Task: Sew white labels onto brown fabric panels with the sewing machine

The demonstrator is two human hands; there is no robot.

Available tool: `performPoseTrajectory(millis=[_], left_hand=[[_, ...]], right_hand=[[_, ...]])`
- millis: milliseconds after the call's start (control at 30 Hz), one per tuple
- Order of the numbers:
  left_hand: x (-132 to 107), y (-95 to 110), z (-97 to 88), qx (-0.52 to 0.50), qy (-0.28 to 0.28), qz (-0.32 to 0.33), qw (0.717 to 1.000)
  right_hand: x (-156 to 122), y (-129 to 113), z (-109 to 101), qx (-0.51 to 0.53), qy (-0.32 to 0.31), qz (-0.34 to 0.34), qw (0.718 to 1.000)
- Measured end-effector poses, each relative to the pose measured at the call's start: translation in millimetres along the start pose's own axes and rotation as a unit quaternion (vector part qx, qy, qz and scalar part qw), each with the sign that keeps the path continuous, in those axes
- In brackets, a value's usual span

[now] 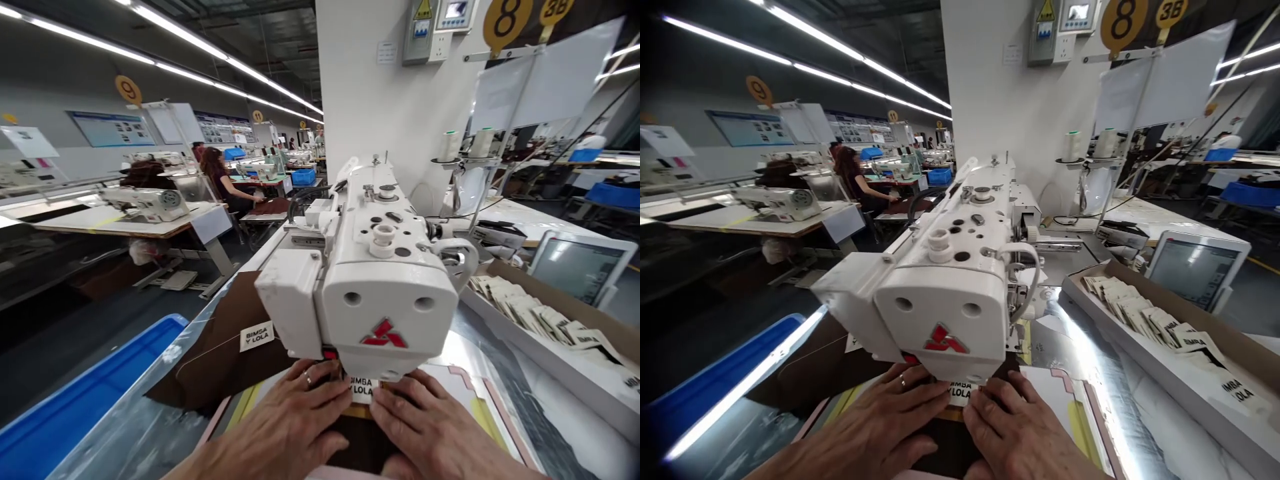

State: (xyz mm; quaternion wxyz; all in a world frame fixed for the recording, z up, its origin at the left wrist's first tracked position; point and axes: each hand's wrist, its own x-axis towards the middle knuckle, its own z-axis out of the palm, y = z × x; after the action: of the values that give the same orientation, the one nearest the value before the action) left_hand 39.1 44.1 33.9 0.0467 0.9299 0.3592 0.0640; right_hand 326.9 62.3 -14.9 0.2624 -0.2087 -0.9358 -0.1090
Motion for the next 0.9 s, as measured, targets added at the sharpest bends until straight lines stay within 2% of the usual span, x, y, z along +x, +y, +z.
performPoseTrajectory(millis=[100,200,300,433,600,767,900], left_hand=[[-1,-2,4.9,-0.002,0.005,-0.001,1.0],[6,3,2.9,-0.033,-0.014,-0.002,0.999],[18,7,0.5,-0.048,-0.046,-0.005,0.998],[28,5,1.0,-0.051,-0.076,-0.008,0.996],[32,6,1.7,-0.086,-0.061,-0.007,0.994],[31,3,3.3,-0.066,-0.044,0.007,0.997],[31,-6,4.0,-0.093,-0.044,0.033,0.994]], right_hand=[[-4,-4,10,0.006,0.0,0.016,1.0],[-6,-5,14,0.001,0.001,0.019,1.0],[-8,-2,8,-0.008,0.011,0.008,1.0],[-11,2,0,-0.006,-0.035,-0.013,0.999],[-10,0,1,-0.001,0.008,0.014,1.0],[-8,1,-4,0.004,-0.028,-0.005,1.0],[-11,-1,-1,0.022,0.01,0.025,0.999]])
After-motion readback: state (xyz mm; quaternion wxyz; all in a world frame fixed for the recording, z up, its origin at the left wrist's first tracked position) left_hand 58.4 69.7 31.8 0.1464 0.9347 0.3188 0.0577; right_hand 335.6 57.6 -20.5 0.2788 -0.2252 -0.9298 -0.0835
